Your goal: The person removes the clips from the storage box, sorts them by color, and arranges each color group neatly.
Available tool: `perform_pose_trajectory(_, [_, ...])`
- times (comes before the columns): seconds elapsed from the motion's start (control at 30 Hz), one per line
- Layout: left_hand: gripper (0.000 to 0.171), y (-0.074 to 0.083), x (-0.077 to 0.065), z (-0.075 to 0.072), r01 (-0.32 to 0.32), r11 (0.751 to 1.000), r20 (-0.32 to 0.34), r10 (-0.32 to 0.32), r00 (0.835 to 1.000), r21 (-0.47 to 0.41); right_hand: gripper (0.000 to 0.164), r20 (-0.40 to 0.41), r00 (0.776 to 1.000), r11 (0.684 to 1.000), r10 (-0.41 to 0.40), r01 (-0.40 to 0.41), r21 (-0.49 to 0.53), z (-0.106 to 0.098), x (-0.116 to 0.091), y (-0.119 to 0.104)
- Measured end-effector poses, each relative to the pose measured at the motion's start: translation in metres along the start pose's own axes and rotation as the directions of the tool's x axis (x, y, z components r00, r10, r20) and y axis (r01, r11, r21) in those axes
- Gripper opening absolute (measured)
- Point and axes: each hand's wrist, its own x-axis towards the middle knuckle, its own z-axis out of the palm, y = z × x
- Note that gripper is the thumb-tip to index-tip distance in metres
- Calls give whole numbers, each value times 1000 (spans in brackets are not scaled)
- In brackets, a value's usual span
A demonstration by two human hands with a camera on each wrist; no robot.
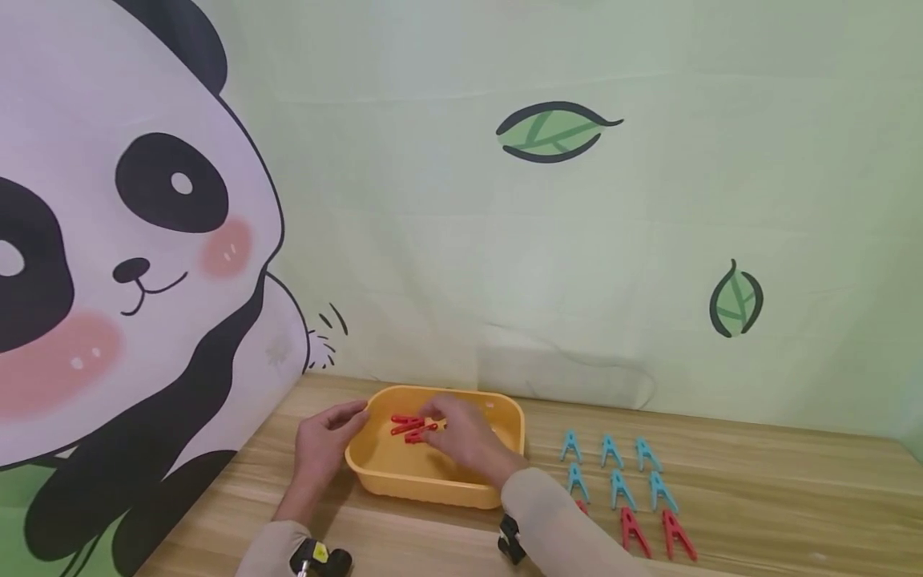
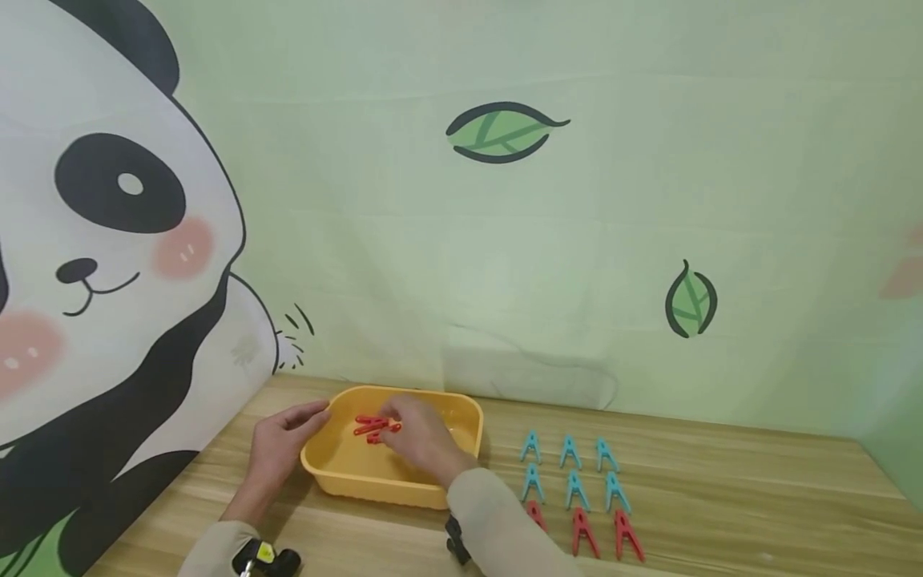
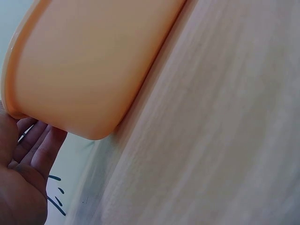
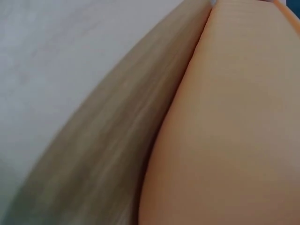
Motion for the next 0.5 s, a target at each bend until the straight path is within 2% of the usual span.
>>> perform_pose_trajectory(0.1, [31, 0, 0, 0, 4, 1000, -1, -4, 1000, 0, 25, 19, 1000, 999, 15, -14, -41, 2, 2, 1])
perform_pose_trajectory(0.33, [32, 1, 0, 0, 0, 1000, -3, 0, 1000, -11, 26, 66, 996, 985, -56, 66, -162, 8, 5, 4])
perform_pose_trajectory(0.5, [32, 1, 0, 0, 0, 1000, -8, 0, 1000, -4, 28, 99, 995, 978, -20, 40, -206, 8, 4, 1])
